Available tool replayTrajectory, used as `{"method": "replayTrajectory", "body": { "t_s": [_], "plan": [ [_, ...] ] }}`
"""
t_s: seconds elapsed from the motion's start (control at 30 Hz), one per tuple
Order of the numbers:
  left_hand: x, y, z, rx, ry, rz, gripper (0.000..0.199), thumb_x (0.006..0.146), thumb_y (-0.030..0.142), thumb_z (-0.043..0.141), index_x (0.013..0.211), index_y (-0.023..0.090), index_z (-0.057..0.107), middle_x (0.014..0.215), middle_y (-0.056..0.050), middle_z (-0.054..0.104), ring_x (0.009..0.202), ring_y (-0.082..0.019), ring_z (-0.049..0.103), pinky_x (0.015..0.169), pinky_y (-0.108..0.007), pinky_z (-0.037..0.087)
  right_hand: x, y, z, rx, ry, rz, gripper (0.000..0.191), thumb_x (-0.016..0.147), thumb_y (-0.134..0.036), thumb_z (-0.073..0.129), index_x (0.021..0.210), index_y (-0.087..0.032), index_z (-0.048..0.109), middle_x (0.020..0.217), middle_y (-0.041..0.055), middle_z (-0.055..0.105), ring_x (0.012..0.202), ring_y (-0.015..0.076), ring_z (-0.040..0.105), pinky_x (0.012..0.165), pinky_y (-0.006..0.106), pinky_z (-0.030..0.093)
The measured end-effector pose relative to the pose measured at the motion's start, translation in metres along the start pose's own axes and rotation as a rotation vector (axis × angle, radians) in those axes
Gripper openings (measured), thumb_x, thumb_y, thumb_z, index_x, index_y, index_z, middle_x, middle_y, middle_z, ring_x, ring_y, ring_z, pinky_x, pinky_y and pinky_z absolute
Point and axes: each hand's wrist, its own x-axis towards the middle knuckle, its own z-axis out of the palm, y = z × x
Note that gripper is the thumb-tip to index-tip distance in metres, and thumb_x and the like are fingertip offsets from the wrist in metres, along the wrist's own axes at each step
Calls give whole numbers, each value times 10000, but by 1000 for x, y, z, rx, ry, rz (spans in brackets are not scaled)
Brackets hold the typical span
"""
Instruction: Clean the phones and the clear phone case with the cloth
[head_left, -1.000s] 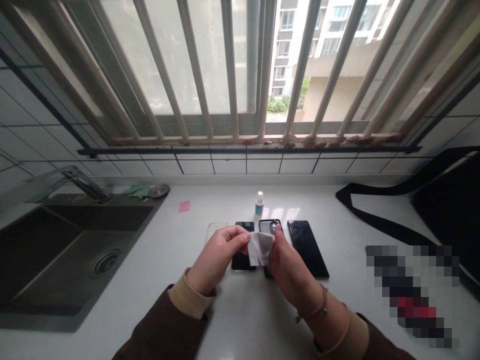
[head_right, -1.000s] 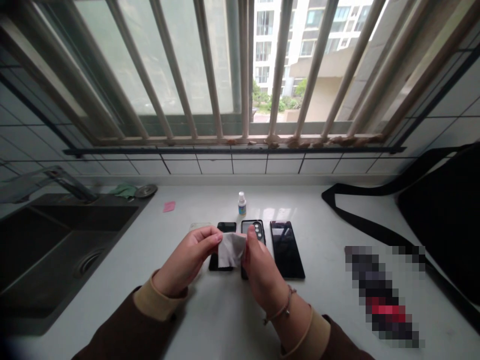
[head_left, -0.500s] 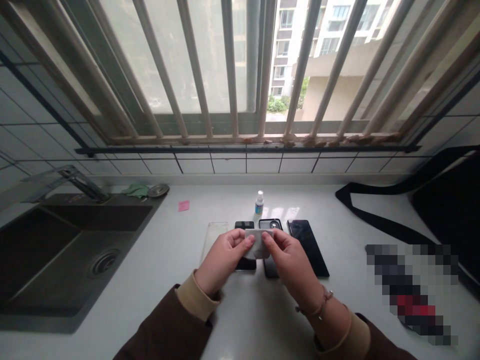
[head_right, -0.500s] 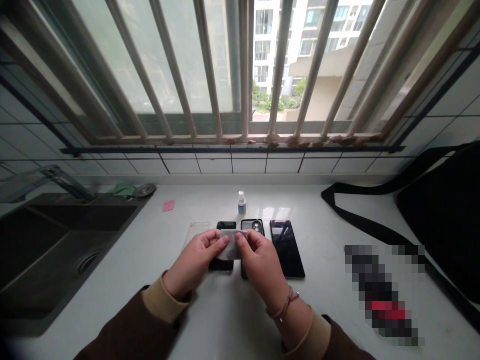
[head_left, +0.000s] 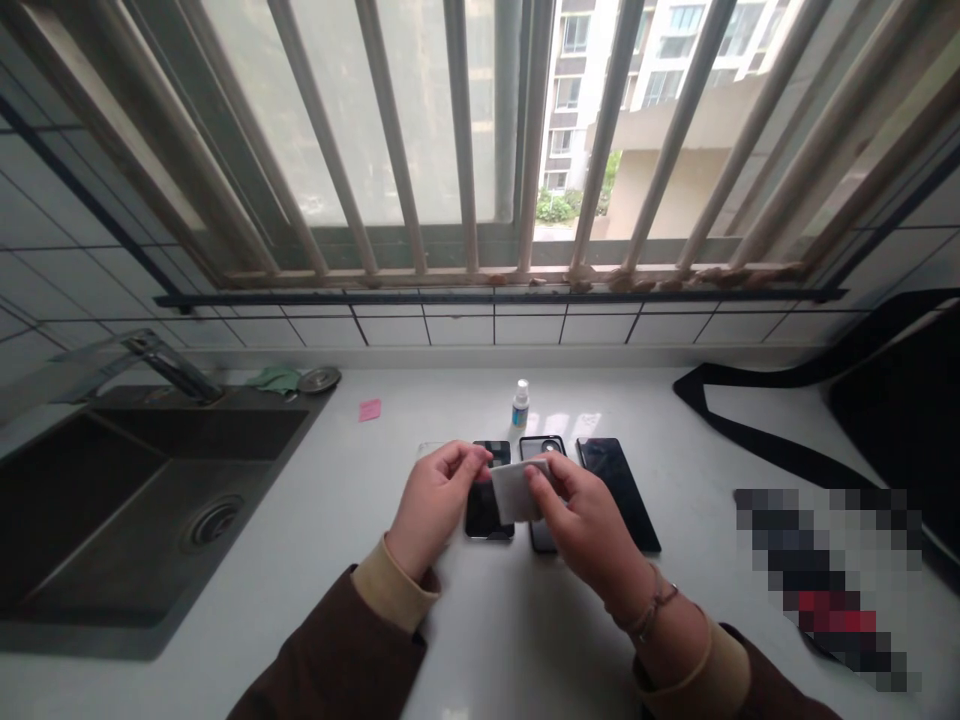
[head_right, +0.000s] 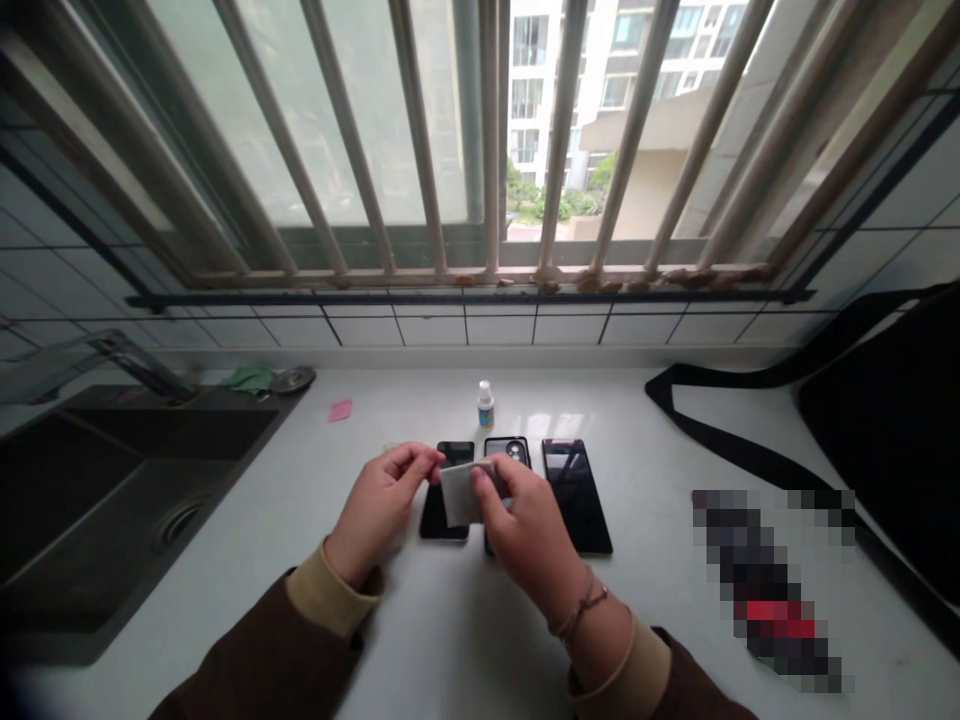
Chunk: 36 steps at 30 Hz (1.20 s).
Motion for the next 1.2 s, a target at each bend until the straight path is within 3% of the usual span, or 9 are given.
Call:
{"method": "replayTrajectory", "body": {
  "t_s": [0.07,0.13,0.3,0.47,0.6,0.8,1.03,1.13,1.2],
  "plan": [
    [4,-4,-3,18,156,6,343,988,500,646,985,175,757,864,-61,764,865,-218,709,851,-331,530,3,4,-4,-91,115,48,331,1073,-467,494,919,-218,649,798,23,671,725,195,611,682,301,437],
    [6,-7,-6,19,185,5,324,992,479,634,990,175,748,875,-58,764,877,-218,714,859,-329,529,5,8,-7,-259,180,67,313,1071,-435,490,901,-214,633,838,37,675,769,207,622,704,309,431],
    [2,-9,0,92,55,32,323,1011,479,606,955,191,741,821,-33,737,817,-205,698,801,-314,517,5,15,-5,-877,87,172,212,1046,-312,537,965,-208,703,1005,107,663,917,274,642,736,347,404],
    [-3,-9,6,201,-1,85,315,1016,473,602,947,200,743,829,-33,748,798,-208,700,773,-315,506,3,19,-3,-1115,31,217,241,1071,-327,514,1067,-229,734,1121,148,679,932,297,657,743,365,399],
    [-3,-8,7,219,-11,105,318,1028,470,581,975,199,738,815,-32,743,785,-212,697,767,-318,502,5,24,-5,-1147,-31,216,254,1086,-276,482,1052,-199,721,1053,143,709,968,314,655,760,376,411],
    [-4,-7,9,231,-15,108,302,1026,450,583,949,198,733,831,-31,744,791,-211,699,760,-315,502,3,29,-6,-1147,8,167,246,1069,-211,481,986,-168,708,1044,161,707,980,330,637,748,384,419],
    [-4,-6,10,260,82,180,279,1026,431,602,942,207,745,960,-52,759,911,-215,703,837,-321,525,2,28,-5,-1020,181,19,177,1054,-170,528,943,-170,666,983,126,685,815,260,636,708,348,438],
    [-4,-7,10,215,148,169,289,1019,466,620,1027,206,745,1056,-75,756,989,-230,709,875,-336,545,1,22,-4,-854,276,-74,156,1058,-171,529,970,-173,657,1012,118,684,790,235,645,687,331,456],
    [-4,-8,11,109,143,117,339,1011,506,630,1118,199,727,1140,-100,751,1038,-244,716,897,-356,565,1,16,-4,-694,313,-157,161,1070,-192,516,996,-180,658,1028,114,687,860,245,663,757,341,493]
  ]
}}
